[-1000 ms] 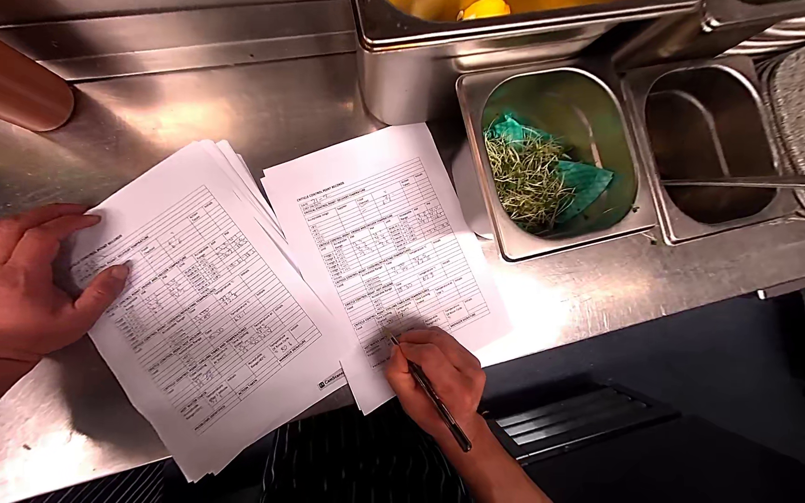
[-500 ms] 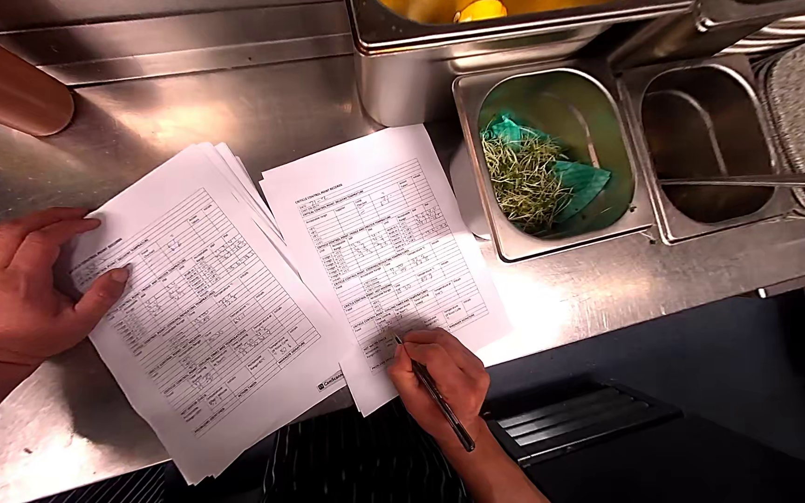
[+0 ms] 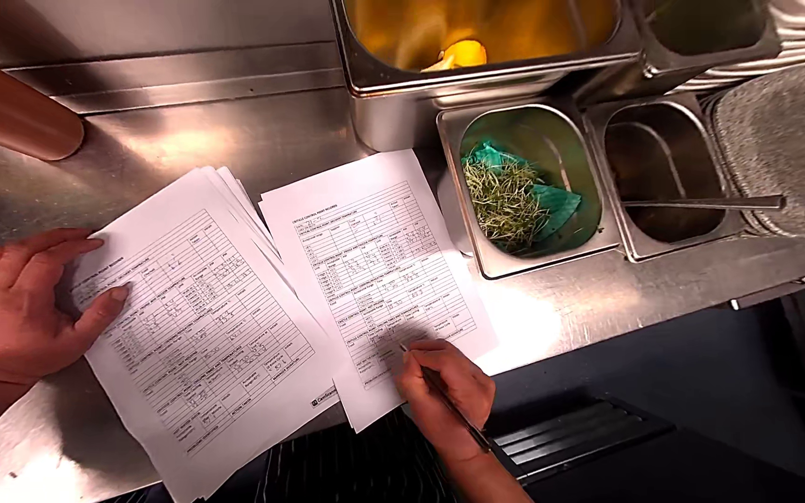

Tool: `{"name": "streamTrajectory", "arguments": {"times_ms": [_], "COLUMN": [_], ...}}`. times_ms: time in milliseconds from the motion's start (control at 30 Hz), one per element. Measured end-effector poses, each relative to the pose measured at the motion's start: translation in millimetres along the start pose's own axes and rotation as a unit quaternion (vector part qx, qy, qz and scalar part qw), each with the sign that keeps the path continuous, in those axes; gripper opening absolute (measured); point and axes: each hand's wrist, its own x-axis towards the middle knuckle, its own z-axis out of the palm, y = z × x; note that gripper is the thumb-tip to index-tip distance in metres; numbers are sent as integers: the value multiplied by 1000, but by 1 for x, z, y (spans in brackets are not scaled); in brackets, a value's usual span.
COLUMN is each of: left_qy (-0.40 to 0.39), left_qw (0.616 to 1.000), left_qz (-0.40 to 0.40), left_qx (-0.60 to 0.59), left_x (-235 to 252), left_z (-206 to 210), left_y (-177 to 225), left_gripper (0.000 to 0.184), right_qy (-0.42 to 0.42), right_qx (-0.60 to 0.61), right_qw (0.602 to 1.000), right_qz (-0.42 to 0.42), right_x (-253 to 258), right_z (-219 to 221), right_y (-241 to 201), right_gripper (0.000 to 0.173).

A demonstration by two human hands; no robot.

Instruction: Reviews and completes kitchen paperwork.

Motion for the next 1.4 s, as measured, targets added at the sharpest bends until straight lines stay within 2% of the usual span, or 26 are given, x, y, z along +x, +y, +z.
{"name": "streamTrajectory", "arguments": {"times_ms": [300,500,800,1133,1400], "left_qy": [4,-6,-4,-8,-3], "left_qw": [1000,1000,1000,1000,1000], "left_qz": [3,-5,1,0,-2], "left_qx": [9,8,10,13,6], "left_x": [-2,5,4,4,2], "left_z": [2,-7,-5,-5,-2], "left_y": [-6,20,16,13,5], "left_gripper": [80,79,79,80,83], "right_qy": [-8,-20,2,25,8], "right_qx": [-60,-62,-75,-88,-63], "right_qw": [996,996,995,995,996], "right_qz": [-59,-57,-61,-31,-63], "right_x": [7,9,7,7,6], "right_z": [1,0,1,3,-1], "right_y": [13,13,12,11,13], "right_gripper": [12,10,13,13,12]}}
